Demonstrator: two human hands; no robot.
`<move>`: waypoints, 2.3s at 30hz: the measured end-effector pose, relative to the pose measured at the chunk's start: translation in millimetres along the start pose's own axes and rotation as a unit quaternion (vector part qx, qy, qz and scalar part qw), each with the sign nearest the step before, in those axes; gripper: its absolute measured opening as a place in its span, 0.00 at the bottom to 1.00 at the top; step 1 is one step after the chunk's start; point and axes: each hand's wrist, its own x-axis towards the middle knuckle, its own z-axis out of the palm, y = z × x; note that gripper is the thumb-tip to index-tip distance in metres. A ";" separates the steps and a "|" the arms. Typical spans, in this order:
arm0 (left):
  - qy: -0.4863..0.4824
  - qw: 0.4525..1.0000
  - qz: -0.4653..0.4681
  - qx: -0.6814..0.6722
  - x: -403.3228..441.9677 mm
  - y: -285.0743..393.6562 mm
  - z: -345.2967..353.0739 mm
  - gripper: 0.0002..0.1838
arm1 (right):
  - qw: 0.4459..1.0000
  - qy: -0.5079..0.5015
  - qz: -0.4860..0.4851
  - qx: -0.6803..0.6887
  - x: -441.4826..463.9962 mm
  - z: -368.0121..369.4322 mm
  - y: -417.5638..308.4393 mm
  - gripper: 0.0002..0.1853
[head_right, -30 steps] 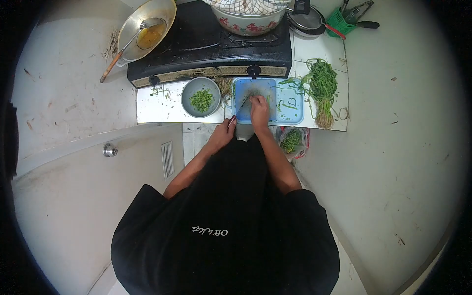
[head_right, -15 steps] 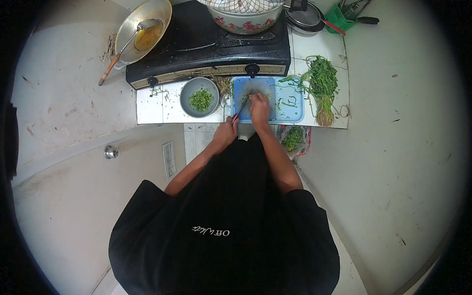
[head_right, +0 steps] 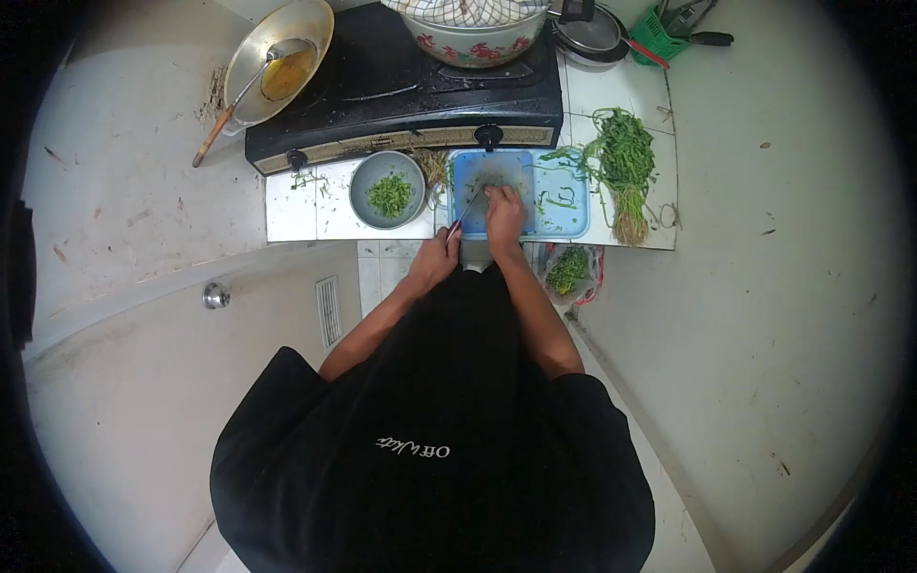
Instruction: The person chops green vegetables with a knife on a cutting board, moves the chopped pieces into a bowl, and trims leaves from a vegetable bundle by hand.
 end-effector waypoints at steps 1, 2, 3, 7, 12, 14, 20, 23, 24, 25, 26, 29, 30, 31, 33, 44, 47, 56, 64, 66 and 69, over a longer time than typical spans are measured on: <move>-0.009 1.000 0.002 0.004 -1.9 2.0 -0.8 0.23 | 1.000 -0.001 0.000 0.001 -0.2 0.6 0.3 0.08; -0.009 1.000 0.002 0.004 -1.4 1.2 1.0 0.23 | 1.000 0.000 0.000 -0.001 0.1 1.3 0.9 0.07; -0.004 1.000 -0.010 0.025 -0.3 -0.4 4.5 0.23 | 1.000 0.001 0.000 -0.003 0.8 1.4 0.9 0.07; 0.023 0.998 -0.003 0.054 14.2 -2.5 19.6 0.23 | 1.000 0.001 0.015 0.003 -1.0 3.0 -0.8 0.06; 0.027 0.998 0.000 0.060 4.8 -7.5 16.2 0.22 | 0.998 0.042 0.025 0.032 0.2 0.5 -6.1 0.06; 0.018 0.998 -0.014 0.057 -2.1 -8.7 9.7 0.22 | 0.998 0.042 0.031 0.030 -0.6 0.3 -5.9 0.06; 0.023 0.999 0.016 0.024 0.9 -4.6 2.7 0.24 | 0.999 0.034 0.016 0.021 -4.1 -0.8 -4.1 0.06; -0.013 1.000 -0.006 0.013 -1.4 -3.0 1.8 0.23 | 0.999 0.033 0.005 0.015 -4.0 2.0 -3.3 0.06; -0.016 1.000 -0.007 0.016 -1.6 -4.4 4.1 0.23 | 0.999 0.032 0.003 0.008 -3.8 1.7 -2.4 0.06; -0.021 1.000 -0.007 0.019 -1.6 -5.7 6.8 0.22 | 0.999 0.032 0.005 0.007 -3.7 1.2 -1.0 0.06; -0.023 1.000 -0.008 0.019 -0.1 -6.7 10.0 0.22 | 1.000 0.031 -0.002 0.006 -3.8 1.3 0.2 0.06; -0.011 0.999 -0.017 0.047 11.4 -3.3 14.5 0.22 | 0.999 0.030 -0.008 0.004 -4.4 2.5 -1.2 0.07; -0.003 0.999 -0.010 0.051 19.2 -0.9 15.9 0.22 | 0.999 0.033 -0.011 0.001 -4.4 2.2 -1.5 0.07; 0.007 0.998 -0.002 0.055 24.0 1.2 16.7 0.22 | 0.999 0.033 -0.013 0.000 -5.5 0.8 -2.3 0.07; 0.008 0.999 -0.003 0.041 19.5 1.6 15.2 0.22 | 0.999 0.027 -0.016 -0.006 -7.4 -1.2 -1.8 0.07; -0.028 0.999 0.004 0.025 6.9 -5.4 9.9 0.23 | 0.999 0.027 0.027 -0.008 -3.9 0.0 2.7 0.07; -0.015 0.998 -0.009 0.053 21.0 0.3 14.7 0.23 | 0.999 0.027 0.025 -0.008 -5.4 -0.9 0.2 0.07; -0.045 0.999 -0.008 0.015 4.7 -7.0 5.7 0.25 | 0.994 0.032 0.071 0.072 -5.4 -7.7 -5.2 0.14; -0.022 0.999 0.005 0.041 19.6 -2.2 15.2 0.24 | 0.996 0.026 0.059 0.062 -6.5 -4.9 -1.2 0.12; -0.015 0.999 -0.005 0.041 25.8 6.3 15.4 0.24 | 0.997 0.031 0.052 0.052 -7.1 -3.7 0.2 0.12; -0.007 1.000 -0.005 0.029 27.8 6.4 10.2 0.24 | 0.998 0.022 0.042 0.045 -9.4 -7.5 -2.9 0.12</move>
